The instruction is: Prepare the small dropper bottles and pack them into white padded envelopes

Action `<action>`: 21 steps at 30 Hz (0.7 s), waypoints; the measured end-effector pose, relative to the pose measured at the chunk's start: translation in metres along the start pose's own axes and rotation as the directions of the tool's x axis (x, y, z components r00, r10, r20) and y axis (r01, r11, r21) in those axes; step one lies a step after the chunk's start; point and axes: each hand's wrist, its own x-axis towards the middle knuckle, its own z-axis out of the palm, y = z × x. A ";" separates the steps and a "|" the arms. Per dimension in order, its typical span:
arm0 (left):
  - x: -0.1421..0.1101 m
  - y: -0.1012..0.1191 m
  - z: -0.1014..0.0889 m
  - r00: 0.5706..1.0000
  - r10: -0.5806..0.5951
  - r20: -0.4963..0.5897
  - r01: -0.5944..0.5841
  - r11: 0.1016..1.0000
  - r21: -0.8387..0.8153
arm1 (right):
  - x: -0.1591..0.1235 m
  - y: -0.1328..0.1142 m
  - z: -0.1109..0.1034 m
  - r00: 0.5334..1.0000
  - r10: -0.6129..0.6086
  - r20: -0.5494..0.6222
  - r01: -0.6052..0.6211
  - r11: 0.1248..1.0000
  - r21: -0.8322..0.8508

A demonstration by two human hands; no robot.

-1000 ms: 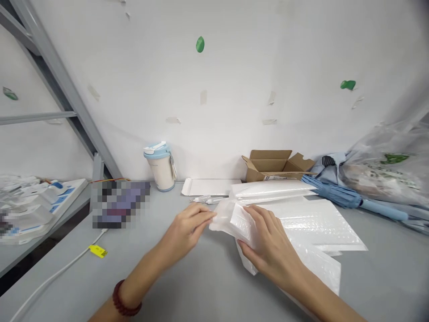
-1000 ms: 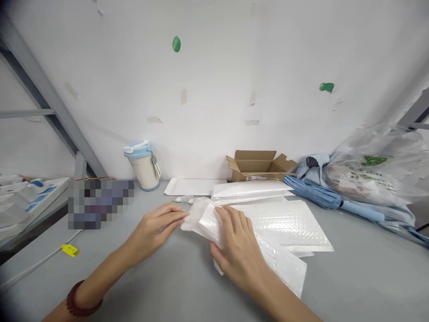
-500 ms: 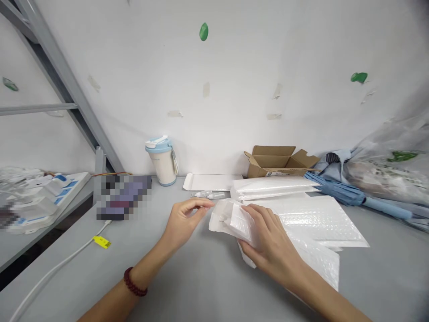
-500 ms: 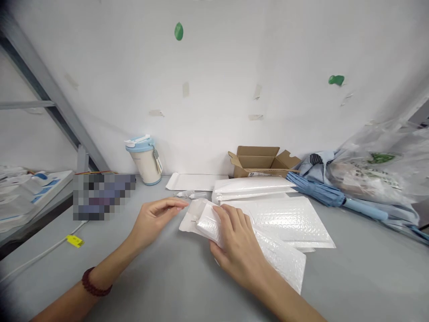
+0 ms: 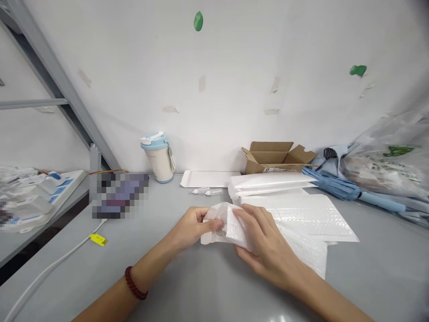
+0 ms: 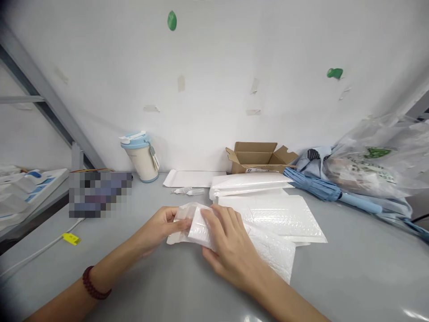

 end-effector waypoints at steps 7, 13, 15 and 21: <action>-0.005 0.011 -0.013 0.994 -0.052 0.101 0.059 0.996 -0.069 | 0.000 -0.003 -0.005 0.996 -0.062 -0.068 0.058 0.996 -0.066; -0.006 0.012 -0.009 0.987 -0.003 0.161 0.012 0.998 -0.054 | -0.001 -0.005 -0.005 0.994 -0.105 -0.027 0.105 0.994 -0.018; -0.006 0.012 -0.006 0.986 -0.003 0.166 0.013 0.998 -0.060 | -0.001 -0.007 -0.005 0.993 -0.119 -0.018 0.119 0.993 -0.002; -0.007 0.013 -0.005 0.988 -0.012 0.151 0.015 1.000 -0.022 | -0.002 -0.006 -0.005 0.990 -0.133 -0.045 0.133 0.991 0.000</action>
